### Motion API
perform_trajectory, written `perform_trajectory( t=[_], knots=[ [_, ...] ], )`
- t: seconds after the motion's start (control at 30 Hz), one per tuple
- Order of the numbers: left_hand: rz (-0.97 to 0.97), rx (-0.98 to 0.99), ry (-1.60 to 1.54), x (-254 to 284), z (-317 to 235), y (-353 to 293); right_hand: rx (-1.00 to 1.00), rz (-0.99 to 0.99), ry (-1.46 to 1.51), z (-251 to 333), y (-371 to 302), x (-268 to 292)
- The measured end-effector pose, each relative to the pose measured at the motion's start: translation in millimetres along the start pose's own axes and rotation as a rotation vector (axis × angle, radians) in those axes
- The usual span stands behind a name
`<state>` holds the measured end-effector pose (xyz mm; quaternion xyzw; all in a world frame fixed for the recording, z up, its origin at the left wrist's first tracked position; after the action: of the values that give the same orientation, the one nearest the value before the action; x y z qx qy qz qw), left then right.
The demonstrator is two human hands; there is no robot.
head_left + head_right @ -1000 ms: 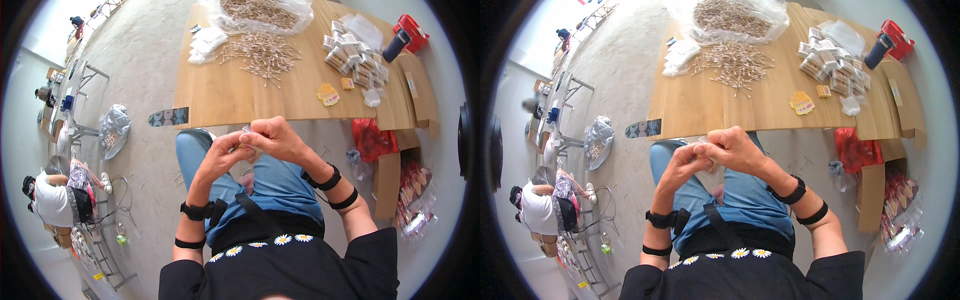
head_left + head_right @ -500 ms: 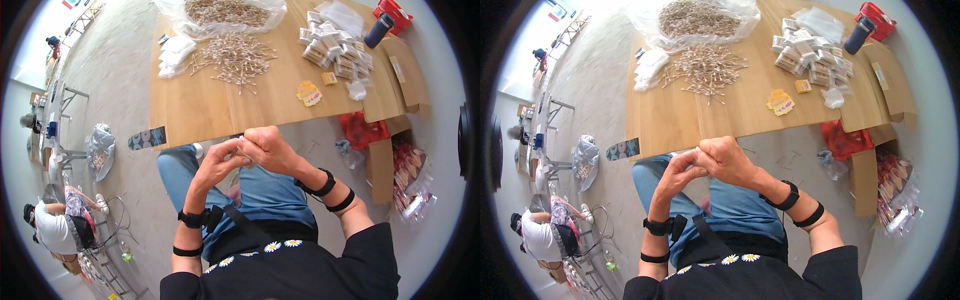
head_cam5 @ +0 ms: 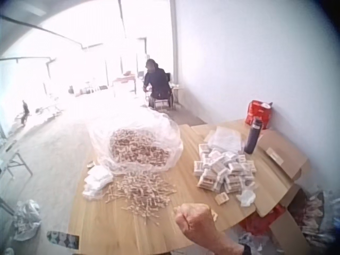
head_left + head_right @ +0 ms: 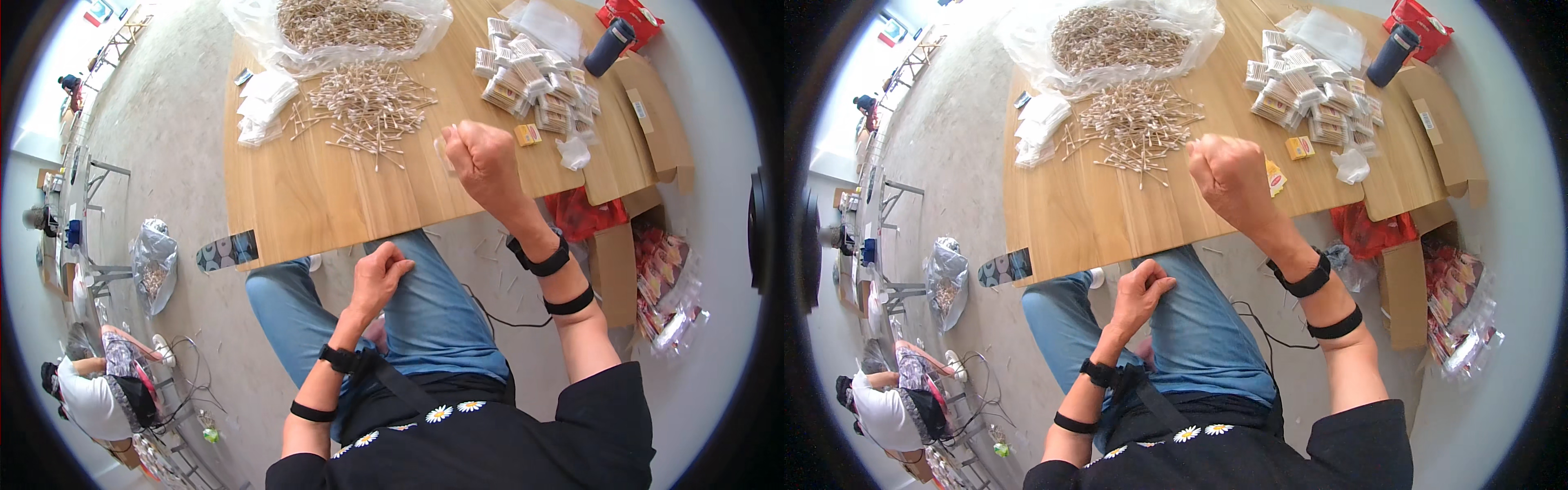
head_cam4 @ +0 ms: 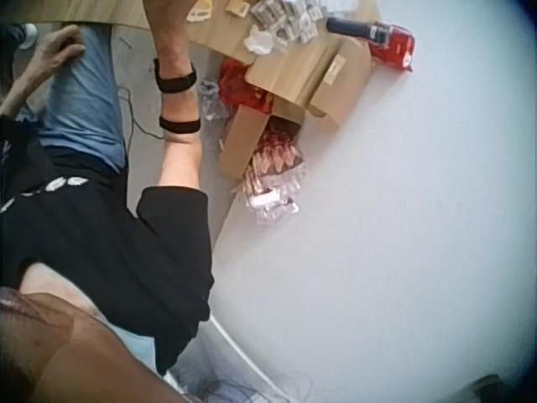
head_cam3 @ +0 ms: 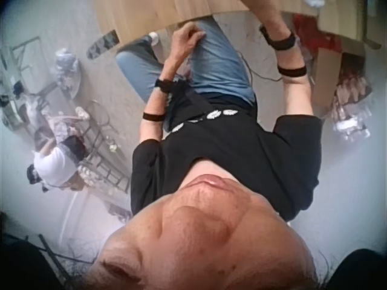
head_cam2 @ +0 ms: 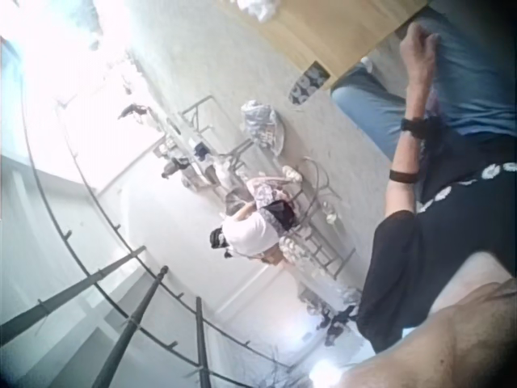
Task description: Packaging stacks of cotton swabs into small clear plastic bags.
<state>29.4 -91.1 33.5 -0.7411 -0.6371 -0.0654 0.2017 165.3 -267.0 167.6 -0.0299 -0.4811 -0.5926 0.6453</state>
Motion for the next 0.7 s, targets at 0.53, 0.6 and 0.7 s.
perform_trajectory(
  t=[0.53,0.6,0.7],
  knots=[
    [0.049,0.022,-0.001,-2.2,0.9,4.5,-0.081,0.005,-0.03,-42.0,-34.4,-50.5],
    [0.074,-0.025,0.039,-7.0,2.3,9.9,-0.097,0.015,-0.105,-61.0,-31.0,-58.7],
    [0.037,0.008,0.014,-5.9,6.8,6.1,-0.111,0.056,-0.084,-47.4,-24.0,-52.6]
  ],
)
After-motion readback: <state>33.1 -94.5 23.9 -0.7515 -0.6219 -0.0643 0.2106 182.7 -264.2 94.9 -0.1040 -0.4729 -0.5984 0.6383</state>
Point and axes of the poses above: each hand's wrist, its own y-axis towards the middle knuckle, its own x-axis out of the back of the hand, z = x × y, the point moved 5 cm from there along y, towards the middle knuckle, and after that the axes turned 3 degrees about z, right-handed, at the moved point
